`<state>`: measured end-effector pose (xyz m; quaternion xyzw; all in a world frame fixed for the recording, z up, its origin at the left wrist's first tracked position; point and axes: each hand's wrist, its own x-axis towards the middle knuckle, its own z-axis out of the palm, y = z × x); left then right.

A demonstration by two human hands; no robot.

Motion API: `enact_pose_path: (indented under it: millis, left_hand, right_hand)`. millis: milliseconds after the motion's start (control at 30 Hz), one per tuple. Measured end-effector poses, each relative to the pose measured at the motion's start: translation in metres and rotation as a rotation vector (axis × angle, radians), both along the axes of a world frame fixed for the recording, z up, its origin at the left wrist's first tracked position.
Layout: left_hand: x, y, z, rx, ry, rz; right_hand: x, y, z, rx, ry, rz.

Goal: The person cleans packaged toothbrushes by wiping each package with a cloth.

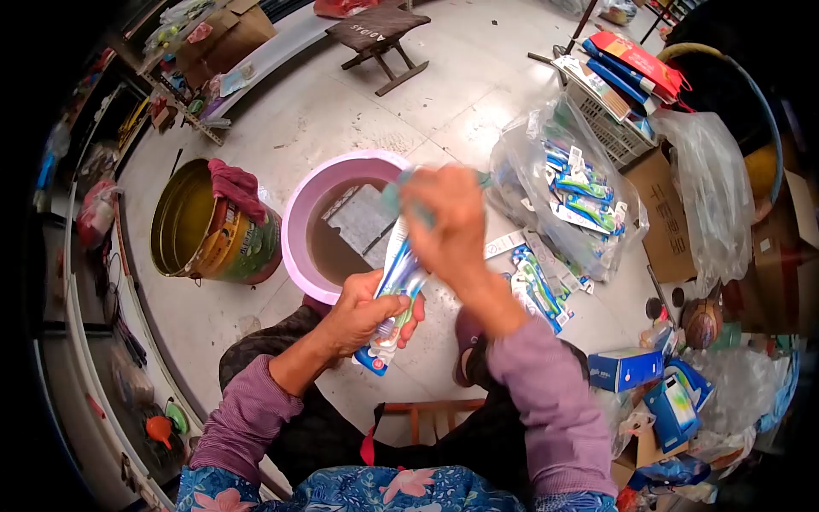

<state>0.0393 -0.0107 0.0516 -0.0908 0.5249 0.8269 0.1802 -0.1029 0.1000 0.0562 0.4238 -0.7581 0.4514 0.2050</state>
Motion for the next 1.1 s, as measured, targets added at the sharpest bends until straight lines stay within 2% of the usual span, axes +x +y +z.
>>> enact_pose_path:
  millis: [33,67,100,133,167,233,300,367,400,433,500,567,633,700,733,767,833,867,933,967,1033,1100]
  left_hand:
    - [-0.001,-0.003,-0.011,0.000,0.002,0.007]
    - [-0.002,-0.005,-0.027,-0.207,0.167,0.125]
    - [-0.006,-0.006,-0.023,-0.416,0.334,0.241]
    - [-0.003,-0.008,-0.014,-0.228,0.163,0.062]
    - [0.000,-0.003,-0.009,-0.228,0.153,0.045]
    - [0.001,0.012,-0.002,-0.035,0.052,0.064]
    - [0.000,0.011,0.004,-0.092,0.031,0.036]
    - [-0.003,0.006,0.005,-0.078,0.022,0.056]
    - [-0.005,0.003,0.004,-0.080,0.023,0.060]
    - [-0.007,0.000,0.004,-0.076,0.070,0.087]
    - [-0.008,-0.005,0.002,-0.071,0.155,0.129]
    - [-0.002,0.006,0.008,0.019,0.089,0.082]
    - [-0.003,0.010,0.012,0.105,0.052,0.055]
    - [-0.004,0.004,0.012,0.127,0.045,0.101]
    - [-0.007,-0.003,0.000,0.128,-0.034,0.164]
    - [-0.013,-0.006,0.003,0.134,-0.049,0.327]
    - [-0.009,-0.005,0.004,0.058,0.109,0.363]
    - [-0.006,-0.005,0.006,0.052,0.098,0.348]
    - [-0.004,0.000,0.014,0.243,-0.004,0.146]
    - [-0.005,0.001,0.015,0.244,0.004,0.139]
    - [-0.004,0.001,0.016,0.196,0.030,0.117]
    - [-0.011,-0.005,0.007,0.223,0.042,0.238]
  right_hand:
    - [0.020,0.000,-0.004,-0.026,-0.003,0.169]
    - [0.021,-0.002,-0.004,-0.026,-0.005,0.169]
    - [0.021,-0.002,-0.005,-0.037,-0.025,0.190]
    - [0.022,-0.002,-0.006,-0.049,-0.051,0.205]
    - [0.026,0.001,-0.008,-0.061,-0.080,0.212]
    - [-0.014,0.002,-0.005,-0.058,0.031,0.005]
    - [-0.029,0.000,-0.004,-0.062,-0.039,-0.123]
    - [0.001,0.002,0.002,0.018,-0.035,0.056]
    - [0.023,0.002,-0.003,-0.054,-0.089,0.221]
    - [0.048,0.001,0.004,-0.021,-0.107,0.283]
    - [0.039,0.005,0.002,-0.069,-0.064,0.248]
    - [-0.007,0.007,0.005,-0.089,0.128,-0.015]
    - [-0.033,0.005,0.009,-0.179,-0.110,-0.199]
    - [-0.007,0.002,0.003,-0.147,0.035,-0.160]
    - [0.017,0.005,0.004,-0.110,-0.071,0.016]
    - [0.045,0.003,0.002,-0.123,-0.134,0.137]
    - [0.060,0.003,0.013,-0.131,-0.133,0.108]
    - [0.047,0.003,0.006,-0.137,-0.066,0.042]
    - [-0.002,0.006,0.003,-0.129,0.038,-0.146]
    - [-0.021,0.009,0.004,-0.146,0.027,-0.215]
    - [-0.018,0.007,0.003,-0.144,0.043,-0.211]
    - [0.028,0.005,0.005,-0.122,-0.004,0.054]
